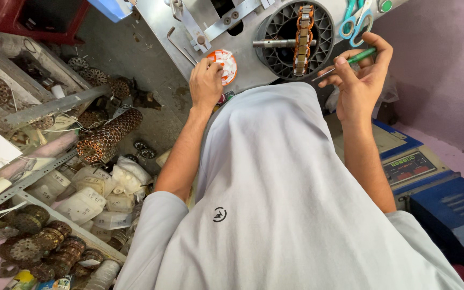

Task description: The person winds copper wire onto a motor stator by hand using a small screwdriver-like tool, inserting small white paper insulators into the slots between coils.

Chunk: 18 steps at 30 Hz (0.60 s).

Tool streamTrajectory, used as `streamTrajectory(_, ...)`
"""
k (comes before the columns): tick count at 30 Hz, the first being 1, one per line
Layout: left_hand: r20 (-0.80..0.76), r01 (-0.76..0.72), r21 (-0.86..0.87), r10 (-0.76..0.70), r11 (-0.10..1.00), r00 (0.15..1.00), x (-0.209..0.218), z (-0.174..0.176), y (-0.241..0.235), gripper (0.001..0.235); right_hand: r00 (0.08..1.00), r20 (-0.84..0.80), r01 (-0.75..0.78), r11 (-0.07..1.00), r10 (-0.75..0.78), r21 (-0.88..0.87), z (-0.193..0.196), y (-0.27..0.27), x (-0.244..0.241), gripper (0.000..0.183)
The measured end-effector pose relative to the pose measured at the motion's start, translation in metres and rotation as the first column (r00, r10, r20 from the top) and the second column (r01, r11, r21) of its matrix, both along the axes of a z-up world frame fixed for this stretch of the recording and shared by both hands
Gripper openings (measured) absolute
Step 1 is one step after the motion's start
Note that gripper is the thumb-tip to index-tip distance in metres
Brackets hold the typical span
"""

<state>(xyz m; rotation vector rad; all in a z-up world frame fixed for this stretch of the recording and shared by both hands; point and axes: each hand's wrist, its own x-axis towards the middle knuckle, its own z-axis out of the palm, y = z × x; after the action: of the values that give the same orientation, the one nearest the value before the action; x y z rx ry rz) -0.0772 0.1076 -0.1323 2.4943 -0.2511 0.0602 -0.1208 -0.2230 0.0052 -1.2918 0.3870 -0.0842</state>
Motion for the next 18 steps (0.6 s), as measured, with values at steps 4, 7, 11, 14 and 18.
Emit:
streamTrajectory(4, 0.026, -0.008, -0.04, 0.01, 0.999, 1.0, -0.002, 0.004, -0.004, 0.013, 1.0, -0.007, 0.007, 1.0, -0.007, 0.018, 0.001, 0.001, -0.004, 0.054)
streamTrajectory(7, -0.001, -0.038, -0.039, 0.038, 0.999, 0.999, -0.001, 0.003, -0.012, 0.02, 1.0, -0.011, 0.001, 1.0, 0.0, 0.025, -0.001, 0.003, -0.005, 0.055)
streamTrajectory(11, -0.07, -0.102, -0.074, 0.097, 0.992, 0.993, 0.0, -0.001, -0.018, 0.017, 1.0, -0.012, -0.003, 1.0, 0.003, 0.017, 0.002, 0.003, -0.006, 0.054)
streamTrajectory(14, -0.015, -0.145, -0.082, 0.144, 0.986, 0.989, 0.0, 0.011, -0.018, 0.016, 1.0, -0.015, 0.019, 1.0, -0.018, 0.008, 0.012, 0.005, -0.005, 0.042)
streamTrajectory(18, -0.074, -0.156, -0.246, 0.142, 0.957, 0.987, 0.004, 0.06, -0.02, 0.015, 0.998, 0.023, -0.061, 0.998, 0.061, -0.001, 0.034, 0.011, -0.004, 0.019)
